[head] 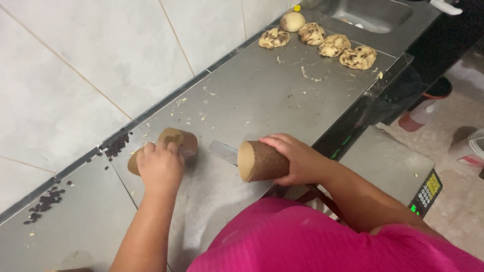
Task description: The person is shaping pre-portioned dough balls and placing them into paper baking molds on a stainless steel counter.
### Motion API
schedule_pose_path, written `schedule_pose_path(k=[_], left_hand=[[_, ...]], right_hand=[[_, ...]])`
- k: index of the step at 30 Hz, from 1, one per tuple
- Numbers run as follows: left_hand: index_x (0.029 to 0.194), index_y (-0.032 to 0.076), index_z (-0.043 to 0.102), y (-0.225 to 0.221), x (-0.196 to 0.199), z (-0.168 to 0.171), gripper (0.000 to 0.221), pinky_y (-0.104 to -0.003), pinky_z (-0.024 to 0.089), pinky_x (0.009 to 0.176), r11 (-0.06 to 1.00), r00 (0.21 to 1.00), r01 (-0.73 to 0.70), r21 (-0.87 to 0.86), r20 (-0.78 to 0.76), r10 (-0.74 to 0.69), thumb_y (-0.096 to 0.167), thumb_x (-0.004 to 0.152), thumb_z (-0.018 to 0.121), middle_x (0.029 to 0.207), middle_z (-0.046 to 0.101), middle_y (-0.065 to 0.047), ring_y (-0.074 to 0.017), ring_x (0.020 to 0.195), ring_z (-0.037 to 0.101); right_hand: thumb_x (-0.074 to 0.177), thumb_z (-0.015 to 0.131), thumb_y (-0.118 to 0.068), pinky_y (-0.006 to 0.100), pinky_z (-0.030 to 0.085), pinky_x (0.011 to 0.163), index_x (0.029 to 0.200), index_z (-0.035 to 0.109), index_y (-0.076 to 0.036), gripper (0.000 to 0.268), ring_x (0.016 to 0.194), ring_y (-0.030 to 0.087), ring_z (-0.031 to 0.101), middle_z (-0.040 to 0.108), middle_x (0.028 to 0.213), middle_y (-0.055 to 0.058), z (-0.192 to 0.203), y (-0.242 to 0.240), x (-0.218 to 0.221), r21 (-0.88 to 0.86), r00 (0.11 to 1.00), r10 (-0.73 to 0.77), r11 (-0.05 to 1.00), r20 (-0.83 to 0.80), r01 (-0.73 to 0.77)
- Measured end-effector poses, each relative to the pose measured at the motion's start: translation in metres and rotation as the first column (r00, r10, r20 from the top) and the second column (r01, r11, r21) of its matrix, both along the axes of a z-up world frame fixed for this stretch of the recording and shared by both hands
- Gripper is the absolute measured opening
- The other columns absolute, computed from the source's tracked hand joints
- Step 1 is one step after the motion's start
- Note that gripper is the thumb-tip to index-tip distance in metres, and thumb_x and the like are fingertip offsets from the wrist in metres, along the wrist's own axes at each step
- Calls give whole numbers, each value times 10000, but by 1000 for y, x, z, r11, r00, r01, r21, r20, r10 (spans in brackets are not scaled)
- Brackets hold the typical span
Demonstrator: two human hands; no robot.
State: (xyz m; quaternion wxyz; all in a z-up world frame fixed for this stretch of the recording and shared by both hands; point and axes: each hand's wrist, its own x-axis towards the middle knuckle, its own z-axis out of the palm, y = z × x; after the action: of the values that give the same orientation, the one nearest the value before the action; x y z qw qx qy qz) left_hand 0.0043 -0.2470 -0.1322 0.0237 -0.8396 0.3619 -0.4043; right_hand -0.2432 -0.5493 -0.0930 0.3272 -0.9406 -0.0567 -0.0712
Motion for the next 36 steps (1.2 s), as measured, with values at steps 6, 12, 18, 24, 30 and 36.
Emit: schedule_pose_path(k=[6, 12, 18, 24, 30, 36], left_hand=[[1261, 150, 739, -38, -70, 31, 485, -464, 522, 799, 989, 878, 113, -98, -456, -145, 366, 827, 765, 1060, 730, -144, -353, 945, 680], [1004, 173, 844, -49, -104, 50, 240, -314, 540, 620, 895, 10, 101, -436, -899, -439, 268, 785, 861, 903, 823, -66, -187, 693, 684], [971, 71, 820, -44, -100, 41, 244, -293, 545, 663, 880, -152, 56, -472, -875, -460, 215, 782, 875, 829, 802, -84, -133, 731, 663], [988, 91, 813, -39, -102, 37, 224, -324, 585, 739, 868, -285, 117, -483, -853, -437, 207, 808, 879, 857, 810, -82, -132, 787, 700], [987, 40, 797, -35, -98, 25, 252, -326, 595, 790, 861, -407, 70, -504, -802, -436, 153, 785, 897, 859, 803, -86, -136, 806, 719], [988, 46, 797, -38, -101, 16, 207, -298, 590, 800, 853, -435, 79, -516, -788, -437, 170, 838, 869, 849, 797, -64, -123, 817, 719]], right_hand=[[593, 967, -329, 494, 364, 1194, 1520, 414, -113, 1101, 1411, 345, 462, 488, 1479, 142, -8, 2, 1, -2, 999, -35, 999, -24, 35], [570, 969, -326, 486, 348, 1201, 1531, 401, -150, 1130, 1426, 324, 446, 480, 1484, 105, -14, 9, 11, 76, 998, -22, 997, -53, 26], [541, 986, -335, 480, 339, 1212, 1540, 397, -169, 1171, 1438, 321, 443, 468, 1504, 104, -15, 17, 17, 118, 996, 50, 992, -73, -42], [535, 985, -295, 537, 354, 1186, 1542, 402, -157, 1171, 1417, 372, 467, 475, 1501, 136, 5, 28, 13, 178, 984, 106, 981, -143, -79], [540, 985, -274, 548, 372, 1160, 1527, 421, -156, 1143, 1384, 386, 504, 511, 1476, 149, 0, 29, 13, 219, 978, 175, 965, -111, -148], [534, 990, -298, 558, 376, 1154, 1512, 436, -150, 1133, 1370, 389, 522, 532, 1465, 145, 2, 27, 17, 240, 972, 212, 954, -106, -182]])
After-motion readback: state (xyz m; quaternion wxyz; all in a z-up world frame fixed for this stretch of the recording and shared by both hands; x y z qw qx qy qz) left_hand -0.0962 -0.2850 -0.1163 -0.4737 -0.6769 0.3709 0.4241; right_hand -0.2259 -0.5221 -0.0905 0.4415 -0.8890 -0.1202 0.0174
